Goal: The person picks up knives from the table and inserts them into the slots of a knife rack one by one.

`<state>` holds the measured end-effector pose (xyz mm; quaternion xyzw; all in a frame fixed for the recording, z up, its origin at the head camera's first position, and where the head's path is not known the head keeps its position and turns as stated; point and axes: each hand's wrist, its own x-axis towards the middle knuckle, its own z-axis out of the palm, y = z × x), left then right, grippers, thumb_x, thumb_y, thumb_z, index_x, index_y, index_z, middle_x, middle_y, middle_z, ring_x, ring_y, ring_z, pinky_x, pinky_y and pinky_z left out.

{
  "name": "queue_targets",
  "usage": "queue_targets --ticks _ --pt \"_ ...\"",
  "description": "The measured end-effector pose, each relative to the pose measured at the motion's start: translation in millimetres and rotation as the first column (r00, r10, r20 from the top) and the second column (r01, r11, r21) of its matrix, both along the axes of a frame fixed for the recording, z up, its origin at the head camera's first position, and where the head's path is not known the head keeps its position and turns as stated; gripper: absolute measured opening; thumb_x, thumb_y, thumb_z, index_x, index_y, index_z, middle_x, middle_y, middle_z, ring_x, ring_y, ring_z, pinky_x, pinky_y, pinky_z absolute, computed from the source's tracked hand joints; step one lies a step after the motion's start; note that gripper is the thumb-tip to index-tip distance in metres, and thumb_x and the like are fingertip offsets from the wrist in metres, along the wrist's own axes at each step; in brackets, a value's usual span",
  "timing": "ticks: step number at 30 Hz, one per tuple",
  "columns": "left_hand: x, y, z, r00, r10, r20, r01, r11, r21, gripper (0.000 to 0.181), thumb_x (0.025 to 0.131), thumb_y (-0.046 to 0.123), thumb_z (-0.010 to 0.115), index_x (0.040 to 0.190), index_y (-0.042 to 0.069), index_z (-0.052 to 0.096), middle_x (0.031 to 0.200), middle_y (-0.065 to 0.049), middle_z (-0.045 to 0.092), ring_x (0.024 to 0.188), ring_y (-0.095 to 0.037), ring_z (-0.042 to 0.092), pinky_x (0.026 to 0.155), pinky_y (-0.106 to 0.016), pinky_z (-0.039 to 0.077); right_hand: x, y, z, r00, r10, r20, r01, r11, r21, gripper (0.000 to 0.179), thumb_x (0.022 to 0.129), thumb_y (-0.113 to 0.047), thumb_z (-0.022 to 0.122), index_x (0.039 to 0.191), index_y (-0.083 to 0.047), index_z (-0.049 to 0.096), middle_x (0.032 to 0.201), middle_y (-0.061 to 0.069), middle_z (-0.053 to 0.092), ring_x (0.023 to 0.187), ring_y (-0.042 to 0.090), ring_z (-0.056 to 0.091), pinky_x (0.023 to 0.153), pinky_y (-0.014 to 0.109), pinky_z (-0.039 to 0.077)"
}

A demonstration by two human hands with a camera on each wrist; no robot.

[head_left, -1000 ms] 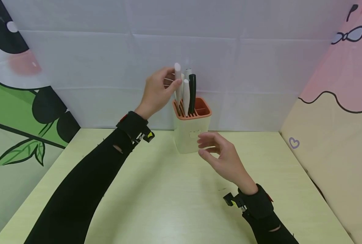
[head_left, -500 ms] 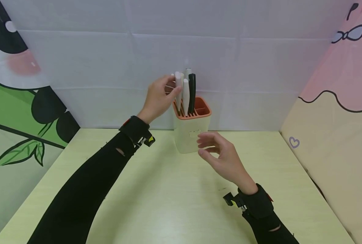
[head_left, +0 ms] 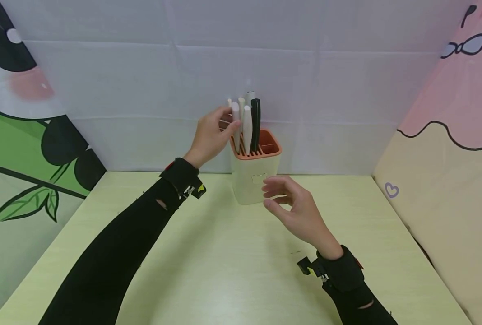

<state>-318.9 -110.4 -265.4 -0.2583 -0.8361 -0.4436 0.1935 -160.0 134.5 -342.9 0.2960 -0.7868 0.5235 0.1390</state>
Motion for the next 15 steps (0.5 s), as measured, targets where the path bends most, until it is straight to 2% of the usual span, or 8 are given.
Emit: queue_targets --ticks 2,10,15 --pt "0.1 1.1 -0.5 1.000 0.000 0.004 0.000 1.000 -0.001 0.042 0.108 0.022 0.066 0.143 0.000 0.059 0.124 -0.018 0.070 0.112 -0.029 0.071 0.097 -0.039 0.060 -0.1 1 -1.0 1.000 -0.003 -0.005 0.003 1.000 0.002 0.044 0.098 0.000 0.075 0.139 -0.006 0.062 0.124 0.017 0.071 0.113 0.025 0.071 0.093 0.033 0.062" --pt "-1.2 1.3 -3.4 1.000 -0.001 0.031 0.002 1.000 -0.022 0.047 0.109 0.026 0.064 0.149 0.002 0.055 0.128 -0.017 0.069 0.114 -0.029 0.069 0.098 -0.039 0.059 1.9 2 0.5 1.000 -0.016 -0.002 0.016 1.000 0.002 0.045 0.097 0.001 0.076 0.139 -0.004 0.062 0.124 0.015 0.071 0.112 0.024 0.071 0.093 0.033 0.062" --pt "0.9 -8.2 -10.1 0.996 -0.007 0.086 0.011 0.999 -0.043 0.052 0.109 0.031 0.063 0.153 0.006 0.052 0.132 -0.016 0.068 0.116 -0.030 0.069 0.100 -0.042 0.059 1.9 3 0.3 1.000 -0.013 -0.004 0.013 1.000 0.004 0.044 0.097 0.000 0.076 0.139 -0.005 0.062 0.124 0.011 0.071 0.113 0.025 0.071 0.093 0.032 0.062"
